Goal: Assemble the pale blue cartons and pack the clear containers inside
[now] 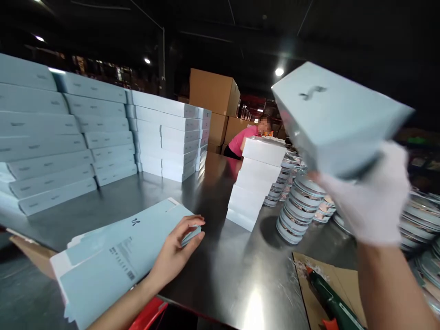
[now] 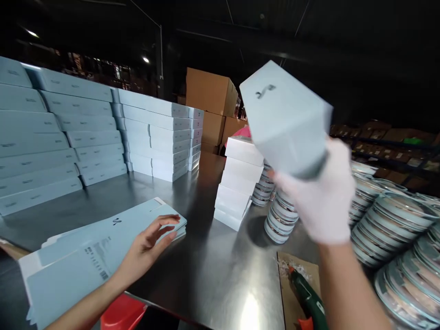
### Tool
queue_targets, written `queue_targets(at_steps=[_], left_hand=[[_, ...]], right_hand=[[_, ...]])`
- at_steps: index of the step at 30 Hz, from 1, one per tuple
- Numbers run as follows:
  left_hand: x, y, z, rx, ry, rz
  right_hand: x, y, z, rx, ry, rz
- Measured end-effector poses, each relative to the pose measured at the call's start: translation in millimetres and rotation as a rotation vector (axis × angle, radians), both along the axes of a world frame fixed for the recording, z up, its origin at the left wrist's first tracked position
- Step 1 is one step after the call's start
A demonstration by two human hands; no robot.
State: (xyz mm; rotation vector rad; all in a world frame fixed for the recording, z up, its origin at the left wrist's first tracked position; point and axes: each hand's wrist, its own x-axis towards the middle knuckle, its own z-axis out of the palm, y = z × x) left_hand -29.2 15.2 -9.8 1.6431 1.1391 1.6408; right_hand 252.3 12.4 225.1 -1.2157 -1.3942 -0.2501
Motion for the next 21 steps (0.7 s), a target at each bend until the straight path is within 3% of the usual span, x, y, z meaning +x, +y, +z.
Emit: queue_targets(at_steps=[1,4,6,9,12,13,18,21], left_hand=[[-1.8,-0.8,-2.9,0.003,0.012,0.010],[0.0,-5.5,-11.6,0.009,0.060,0.011],[1.2,-9.4,-15.1,0.001,0.104,0.015],[-5.2,-15.4,-14.2,-0.016,0.158,0.022],[-19.3,-20.5,-7.1,-0.005,0.172,0.040],[-24.0,-21.3,-4.5,0.003,0.171,0.053],[-35.2,-17.7,-2.0,0.046,0.130,0.113],[-34.7,-12.5,-9.1,0.060,0.118,0.117]], right_hand=[[-8.0,23.4,26.4,0.006,-0.272,-0.058],[-38.8,91.8,77.5,-0.111,-0.431,0.009],[-54.7,120.0,88.2,-0.164,-0.400,0.064],[-53.6,125.3,75.6,-0.120,-0.329,0.147],[-25.5,111.1,26.0,0.015,-0.084,0.186],[-15.0,108.5,0.2,0.031,0.197,0.222],[2.5,133.7,-164.7,-0.488,0.418,0.346],[-10.5,167.8,-233.9,-0.601,0.448,0.398]])
